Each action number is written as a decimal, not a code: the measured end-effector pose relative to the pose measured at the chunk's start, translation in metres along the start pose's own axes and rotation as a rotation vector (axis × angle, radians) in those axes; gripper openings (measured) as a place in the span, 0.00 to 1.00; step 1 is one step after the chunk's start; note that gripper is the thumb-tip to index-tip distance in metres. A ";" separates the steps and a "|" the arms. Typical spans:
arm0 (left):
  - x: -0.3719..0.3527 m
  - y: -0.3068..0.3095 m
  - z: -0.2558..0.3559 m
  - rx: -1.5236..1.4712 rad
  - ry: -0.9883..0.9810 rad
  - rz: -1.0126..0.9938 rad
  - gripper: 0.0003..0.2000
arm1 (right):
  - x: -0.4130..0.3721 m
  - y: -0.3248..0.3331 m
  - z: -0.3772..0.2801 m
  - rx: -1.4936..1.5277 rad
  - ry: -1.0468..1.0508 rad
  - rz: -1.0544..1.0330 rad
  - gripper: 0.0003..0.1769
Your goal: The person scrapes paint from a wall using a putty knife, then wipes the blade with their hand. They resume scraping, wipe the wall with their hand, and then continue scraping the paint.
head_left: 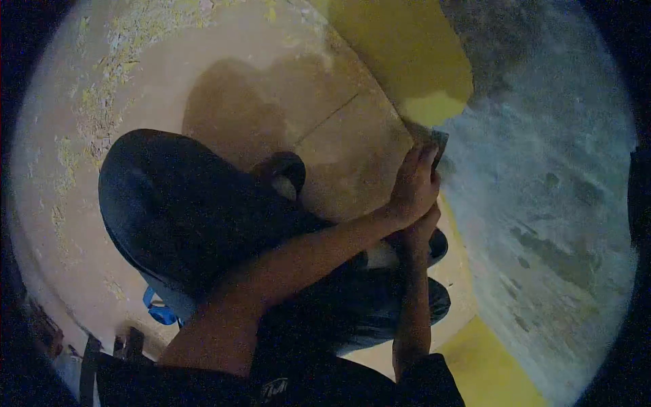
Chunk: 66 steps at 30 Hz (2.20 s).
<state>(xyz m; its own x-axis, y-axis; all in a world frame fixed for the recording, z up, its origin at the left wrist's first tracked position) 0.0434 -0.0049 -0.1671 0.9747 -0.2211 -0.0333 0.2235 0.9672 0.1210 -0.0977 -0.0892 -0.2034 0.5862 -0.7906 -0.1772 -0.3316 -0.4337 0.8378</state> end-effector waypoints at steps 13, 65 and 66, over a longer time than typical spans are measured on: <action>0.015 -0.008 -0.003 -0.039 0.003 0.036 0.29 | 0.014 0.003 -0.039 0.088 0.120 0.030 0.18; 0.023 -0.002 0.000 -0.102 0.022 -0.007 0.27 | 0.019 0.010 -0.069 0.027 0.132 -0.111 0.21; 0.023 -0.004 -0.001 -0.099 0.017 -0.003 0.27 | 0.019 0.008 -0.072 0.031 0.138 -0.111 0.21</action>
<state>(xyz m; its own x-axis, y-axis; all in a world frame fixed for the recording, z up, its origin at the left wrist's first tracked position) 0.0645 -0.0140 -0.1692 0.9736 -0.2225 -0.0507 0.2238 0.9744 0.0220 -0.0364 -0.0772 -0.1628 0.7155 -0.6713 -0.1935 -0.2809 -0.5301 0.8001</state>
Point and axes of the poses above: each hand's wrist, its own x-axis towards the middle knuckle, its own y-axis out of the back of the hand, z = x × y, the point moved 3 cm from there along x, towards the middle knuckle, and after that the axes turned 8 degrees about z, right-handed, at the moved point
